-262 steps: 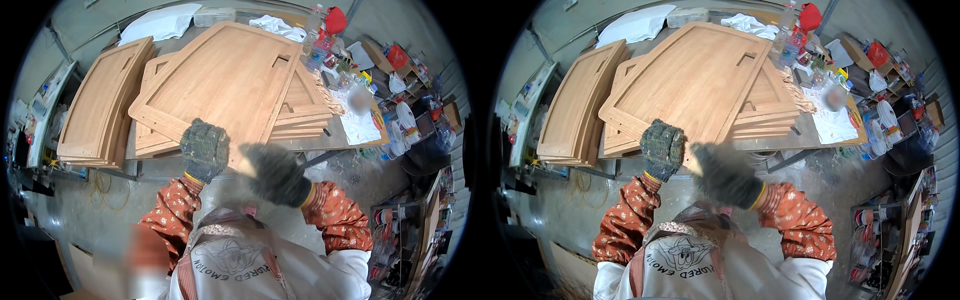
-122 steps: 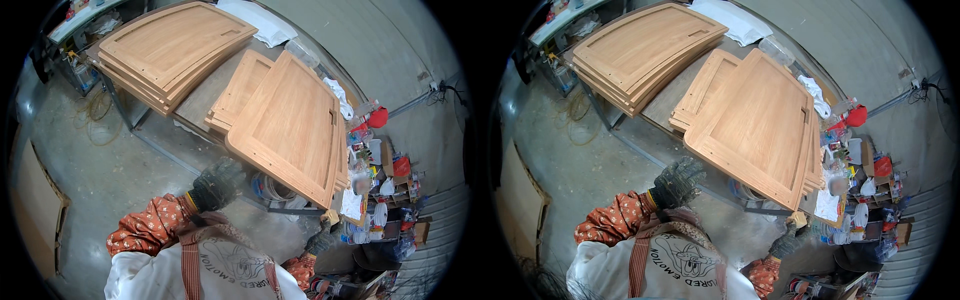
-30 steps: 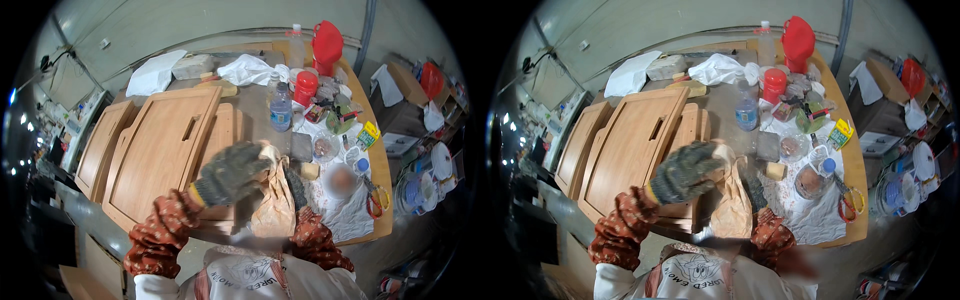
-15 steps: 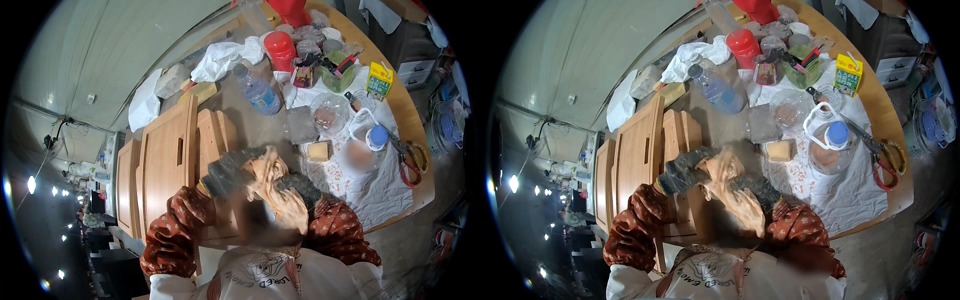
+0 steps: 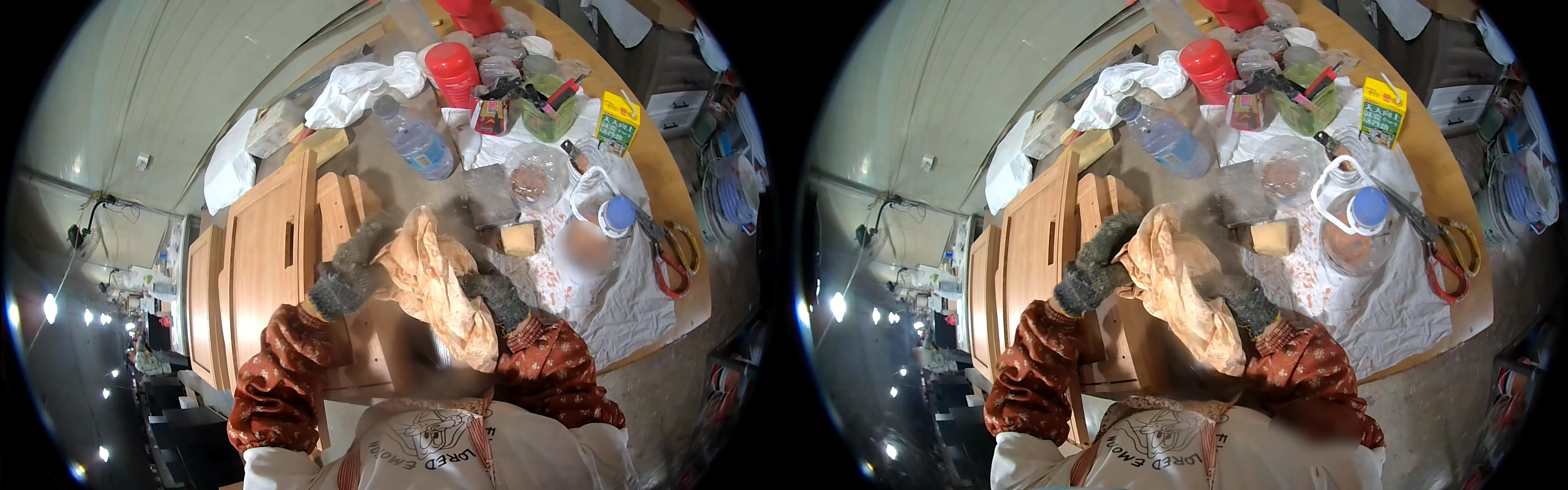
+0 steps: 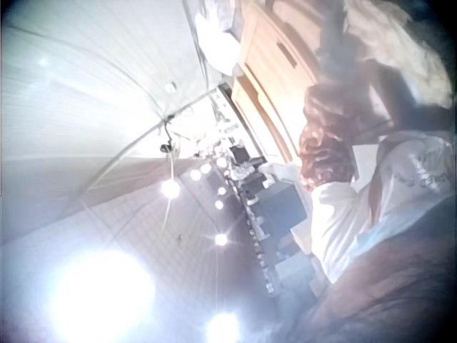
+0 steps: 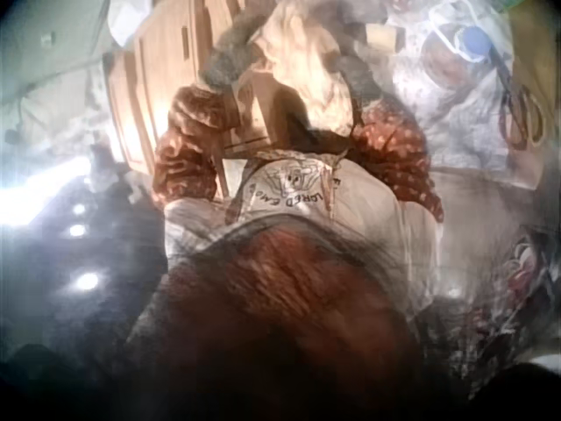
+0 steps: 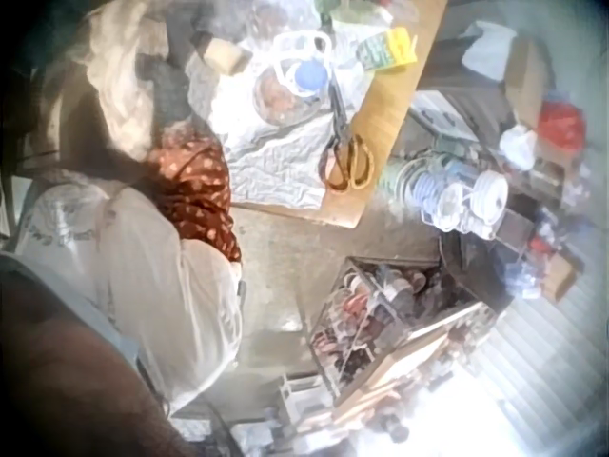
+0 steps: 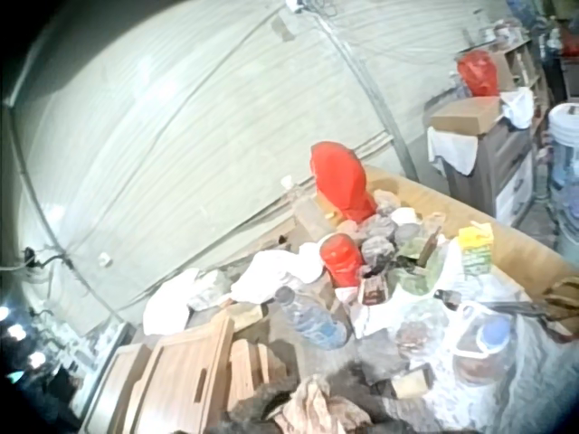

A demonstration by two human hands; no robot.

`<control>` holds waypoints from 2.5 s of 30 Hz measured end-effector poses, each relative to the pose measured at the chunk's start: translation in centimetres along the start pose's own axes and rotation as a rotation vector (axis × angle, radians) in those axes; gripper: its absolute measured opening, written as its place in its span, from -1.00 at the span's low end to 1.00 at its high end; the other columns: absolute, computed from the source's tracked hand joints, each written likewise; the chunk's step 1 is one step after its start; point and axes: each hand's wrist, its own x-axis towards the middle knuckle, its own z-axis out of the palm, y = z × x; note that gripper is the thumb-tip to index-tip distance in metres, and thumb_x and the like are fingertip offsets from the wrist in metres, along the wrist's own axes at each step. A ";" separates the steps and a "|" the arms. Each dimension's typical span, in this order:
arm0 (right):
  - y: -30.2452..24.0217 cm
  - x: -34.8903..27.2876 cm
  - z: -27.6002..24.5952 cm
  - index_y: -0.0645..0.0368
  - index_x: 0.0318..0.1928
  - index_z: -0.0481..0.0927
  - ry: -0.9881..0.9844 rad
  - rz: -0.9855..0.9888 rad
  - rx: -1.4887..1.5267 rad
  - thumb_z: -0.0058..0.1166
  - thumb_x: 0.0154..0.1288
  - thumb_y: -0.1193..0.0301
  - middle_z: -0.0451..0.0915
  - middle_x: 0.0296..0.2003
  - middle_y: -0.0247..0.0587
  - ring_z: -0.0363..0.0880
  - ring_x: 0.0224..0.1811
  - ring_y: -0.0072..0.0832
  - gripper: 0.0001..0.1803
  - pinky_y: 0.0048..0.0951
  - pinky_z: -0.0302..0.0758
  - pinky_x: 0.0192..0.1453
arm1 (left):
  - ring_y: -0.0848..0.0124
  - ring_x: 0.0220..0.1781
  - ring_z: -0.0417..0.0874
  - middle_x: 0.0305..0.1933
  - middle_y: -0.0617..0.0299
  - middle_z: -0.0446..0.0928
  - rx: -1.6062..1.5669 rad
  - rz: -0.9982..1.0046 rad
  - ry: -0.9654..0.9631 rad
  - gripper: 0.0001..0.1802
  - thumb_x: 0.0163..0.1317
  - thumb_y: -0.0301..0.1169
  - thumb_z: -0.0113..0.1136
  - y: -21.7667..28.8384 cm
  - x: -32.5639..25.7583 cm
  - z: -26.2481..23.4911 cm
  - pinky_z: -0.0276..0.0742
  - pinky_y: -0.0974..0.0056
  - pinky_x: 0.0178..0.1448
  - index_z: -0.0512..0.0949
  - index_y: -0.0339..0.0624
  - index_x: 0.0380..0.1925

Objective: The person wipes wooden cabinet doors with a cloth and a sponge, applying a liquid from a bottle and scrubbing the surface of several stacked doors.

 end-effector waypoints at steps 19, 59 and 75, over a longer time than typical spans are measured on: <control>-1.5 -0.4 1.9 0.31 0.11 0.50 0.290 -0.477 -0.419 0.12 0.30 0.50 0.59 -0.03 -0.25 0.54 -0.03 -0.52 -0.63 -0.49 0.50 0.07 | 0.06 -0.12 0.59 -0.22 0.13 0.56 1.293 0.573 -0.095 -0.66 0.04 -0.35 0.24 4.8 -2.4 1.2 0.50 0.03 0.05 0.61 -0.04 -0.12; 0.8 -0.3 -2.0 0.34 0.14 0.48 0.272 -0.308 -0.393 -0.10 0.44 0.46 0.56 0.06 -0.12 0.51 0.12 -0.47 -0.67 -0.47 0.42 0.26 | 0.36 0.02 0.53 0.04 0.21 0.44 -0.592 0.271 0.490 -0.31 -0.05 -0.59 0.40 -6.0 18.6 4.3 0.53 0.25 0.10 0.34 -0.15 0.14; 2.3 -0.1 -4.4 0.34 0.17 0.42 0.151 -0.208 0.160 -0.16 0.47 0.43 0.54 0.07 -0.10 0.49 0.11 -0.40 -0.64 -0.37 0.37 0.28 | 0.02 0.06 0.54 0.06 0.04 0.49 0.619 0.495 0.116 -0.25 -0.12 -0.10 0.46 0.0 10.9 -1.8 0.49 -0.08 0.11 0.43 -0.12 0.10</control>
